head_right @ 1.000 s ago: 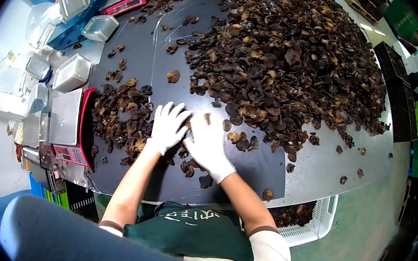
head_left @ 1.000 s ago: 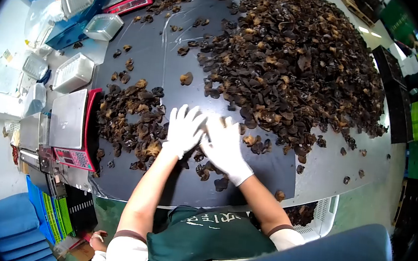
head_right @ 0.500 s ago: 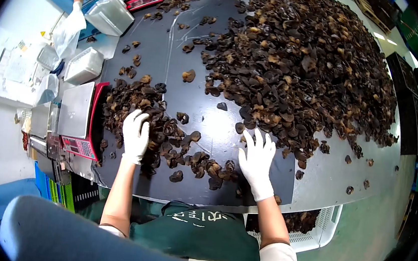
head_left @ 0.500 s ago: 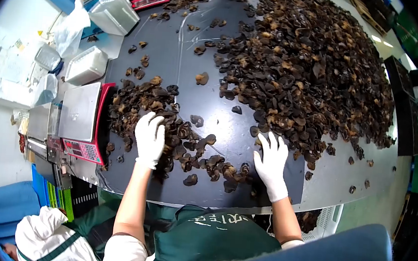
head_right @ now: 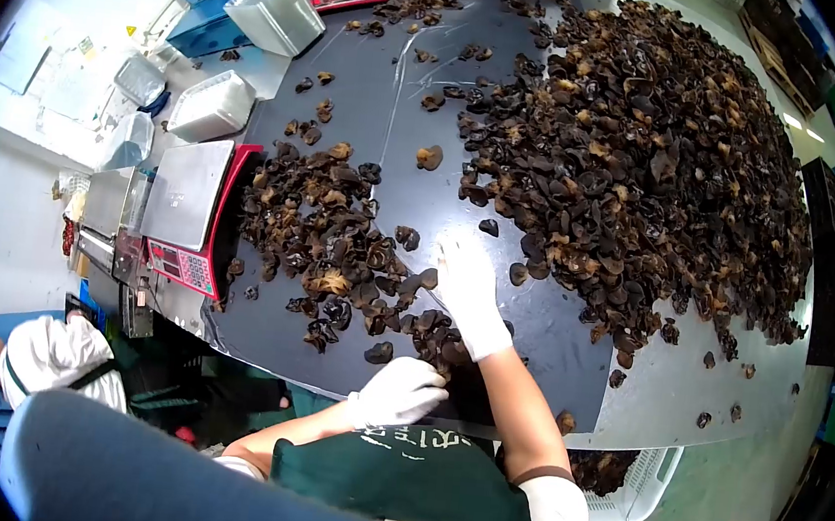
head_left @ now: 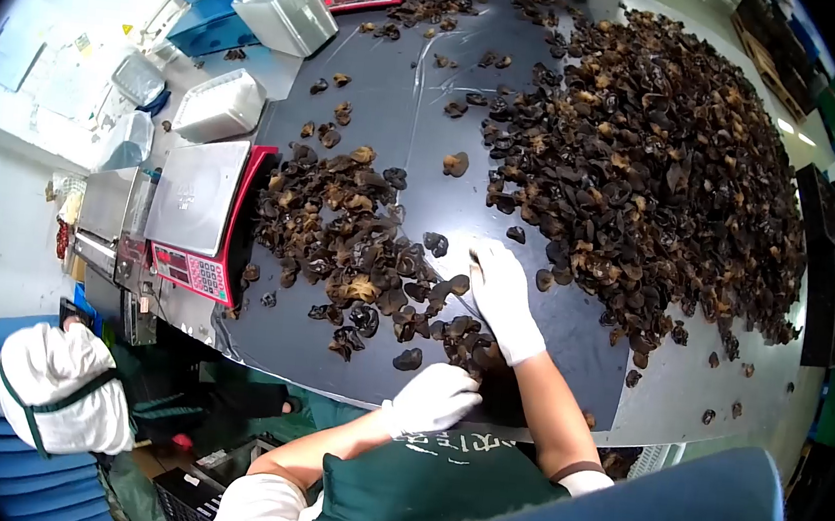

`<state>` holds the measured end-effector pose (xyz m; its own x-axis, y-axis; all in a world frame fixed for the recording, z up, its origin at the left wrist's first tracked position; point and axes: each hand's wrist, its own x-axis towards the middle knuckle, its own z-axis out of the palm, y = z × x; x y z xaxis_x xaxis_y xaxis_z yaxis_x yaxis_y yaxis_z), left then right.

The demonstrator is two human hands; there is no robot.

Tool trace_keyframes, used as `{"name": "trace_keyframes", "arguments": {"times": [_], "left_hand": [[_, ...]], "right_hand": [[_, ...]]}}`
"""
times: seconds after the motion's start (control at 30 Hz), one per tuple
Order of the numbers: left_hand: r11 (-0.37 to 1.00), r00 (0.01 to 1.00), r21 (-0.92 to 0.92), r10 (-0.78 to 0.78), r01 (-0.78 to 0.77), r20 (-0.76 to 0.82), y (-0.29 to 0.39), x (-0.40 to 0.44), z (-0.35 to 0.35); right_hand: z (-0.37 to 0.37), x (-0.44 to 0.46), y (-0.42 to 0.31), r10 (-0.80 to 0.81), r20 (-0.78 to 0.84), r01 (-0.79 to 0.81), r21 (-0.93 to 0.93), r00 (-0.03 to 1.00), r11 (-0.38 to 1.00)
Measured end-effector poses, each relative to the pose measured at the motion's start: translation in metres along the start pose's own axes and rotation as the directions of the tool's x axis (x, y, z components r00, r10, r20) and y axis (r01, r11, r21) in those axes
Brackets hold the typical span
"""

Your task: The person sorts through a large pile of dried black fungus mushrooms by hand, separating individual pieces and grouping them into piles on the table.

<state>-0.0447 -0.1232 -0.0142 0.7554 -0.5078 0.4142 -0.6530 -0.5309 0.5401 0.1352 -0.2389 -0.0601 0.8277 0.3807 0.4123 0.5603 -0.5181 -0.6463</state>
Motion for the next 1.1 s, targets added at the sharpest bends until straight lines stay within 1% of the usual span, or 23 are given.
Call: {"name": "trace_keyframes", "arguments": {"times": [0.07, 0.1, 0.17, 0.27, 0.3, 0.33, 0.4, 0.47, 0.5, 0.53, 0.57, 0.63, 0.67, 0.7, 0.73, 0.77, 0.83, 0.9, 0.93, 0.97, 1.0, 1.03, 1.1], "left_hand": [[0.994, 0.996, -0.108, 0.038, -0.029, 0.086, 0.002, 0.001, 0.011], [0.99, 0.993, -0.137, 0.049, -0.035, 0.103, 0.003, 0.001, 0.016], [0.996, 0.992, -0.086, 0.035, -0.025, 0.121, 0.002, 0.001, 0.026], [0.995, 0.991, 0.025, 0.092, -0.095, 0.096, 0.004, 0.014, 0.042], [0.985, 0.981, 0.117, 0.107, -0.127, 0.164, 0.003, 0.02, 0.046], [0.988, 0.978, 0.128, 0.063, -0.09, 0.201, 0.005, 0.025, 0.051], [0.979, 0.956, 0.197, -0.007, -0.054, 0.295, 0.007, 0.035, 0.06], [0.983, 0.958, 0.182, -0.033, -0.02, 0.286, 0.001, 0.038, 0.067], [0.987, 0.956, 0.163, -0.052, 0.004, 0.289, -0.003, 0.038, 0.071], [0.987, 0.979, 0.158, -0.037, 0.005, 0.202, -0.006, 0.038, 0.075], [0.987, 0.98, 0.159, -0.039, 0.008, 0.197, -0.011, 0.037, 0.078], [0.968, 0.994, 0.25, -0.002, -0.026, 0.11, -0.017, 0.037, 0.08], [0.967, 0.999, 0.255, 0.008, -0.016, 0.031, -0.021, 0.037, 0.08], [0.959, 0.998, 0.282, -0.01, -0.007, 0.06, -0.024, 0.04, 0.07], [0.95, 1.0, 0.312, 0.0, -0.01, 0.031, -0.031, 0.042, 0.06], [0.941, 1.0, 0.338, 0.015, -0.015, 0.003, -0.039, 0.042, 0.049], [0.9, 0.976, 0.43, -0.148, 0.066, 0.16, -0.051, 0.044, 0.01], [0.743, 0.943, 0.657, -0.298, 0.131, 0.15, -0.071, 0.047, -0.024], [0.751, 0.851, 0.601, -0.481, 0.274, 0.213, -0.085, 0.05, -0.047], [0.716, 0.915, 0.644, -0.399, 0.269, 0.062, -0.104, 0.032, -0.057], [0.676, 0.948, 0.68, -0.304, 0.283, -0.092, -0.123, 0.014, -0.067], [0.624, 0.938, 0.717, -0.325, 0.311, -0.124, -0.139, 0.009, -0.084], [0.502, 0.928, 0.805, -0.34, 0.316, -0.153, -0.185, -0.019, -0.102]], "right_hand": [[0.014, 0.01, 0.01, -0.02, 0.083, 0.035, -0.171, 0.996, 0.985], [0.02, 0.01, 0.016, -0.032, 0.086, 0.046, -0.17, 0.996, 0.984], [0.028, 0.01, 0.025, -0.047, 0.131, 0.06, -0.096, 0.99, 0.994], [0.018, 0.021, 0.014, -0.003, 0.19, 0.026, -0.117, 0.982, 0.993], [0.018, 0.023, 0.011, 0.035, 0.199, -0.009, -0.131, 0.979, 0.991], [0.019, 0.023, 0.007, 0.004, 0.152, 0.016, -0.131, 0.988, 0.991], [0.019, 0.023, 0.008, 0.013, 0.169, 0.013, -0.155, 0.986, 0.988], [0.019, 0.024, 0.011, 0.074, 0.227, -0.027, -0.205, 0.971, 0.978], [0.018, 0.025, 0.012, 0.068, 0.234, -0.019, -0.205, 0.97, 0.979], [0.018, 0.026, 0.014, 0.065, 0.245, -0.018, -0.189, 0.967, 0.982], [0.017, 0.027, 0.015, 0.064, 0.253, -0.02, -0.174, 0.965, 0.985], [0.015, 0.029, 0.017, 0.072, 0.246, -0.041, -0.131, 0.967, 0.991], [0.012, 0.029, 0.019, 0.058, 0.252, -0.034, -0.096, 0.966, 0.995], [0.009, 0.03, 0.019, 0.045, 0.256, -0.03, -0.062, 0.966, 0.998], [0.008, 0.03, 0.023, 0.053, 0.252, -0.036, -0.07, 0.966, 0.997], [0.007, 0.03, 0.027, 0.091, 0.265, -0.095, 0.006, 0.96, 0.995], [-0.008, 0.028, 0.029, 0.149, 0.282, -0.195, 0.145, 0.948, 0.97], [-0.03, 0.021, 0.031, 0.182, 0.28, -0.238, 0.181, 0.942, 0.954], [-0.044, 0.017, 0.03, 0.2, 0.27, -0.25, 0.167, 0.942, 0.954], [-0.059, 0.011, 0.028, 0.241, 0.259, -0.29, 0.175, 0.936, 0.941], [-0.072, 0.004, 0.026, 0.279, 0.249, -0.328, 0.186, 0.928, 0.926], [-0.084, -0.003, 0.026, 0.357, 0.255, -0.415, 0.231, 0.899, 0.88], [-0.113, -0.021, 0.024, 0.386, 0.191, -0.425, 0.257, 0.903, 0.868]]}}
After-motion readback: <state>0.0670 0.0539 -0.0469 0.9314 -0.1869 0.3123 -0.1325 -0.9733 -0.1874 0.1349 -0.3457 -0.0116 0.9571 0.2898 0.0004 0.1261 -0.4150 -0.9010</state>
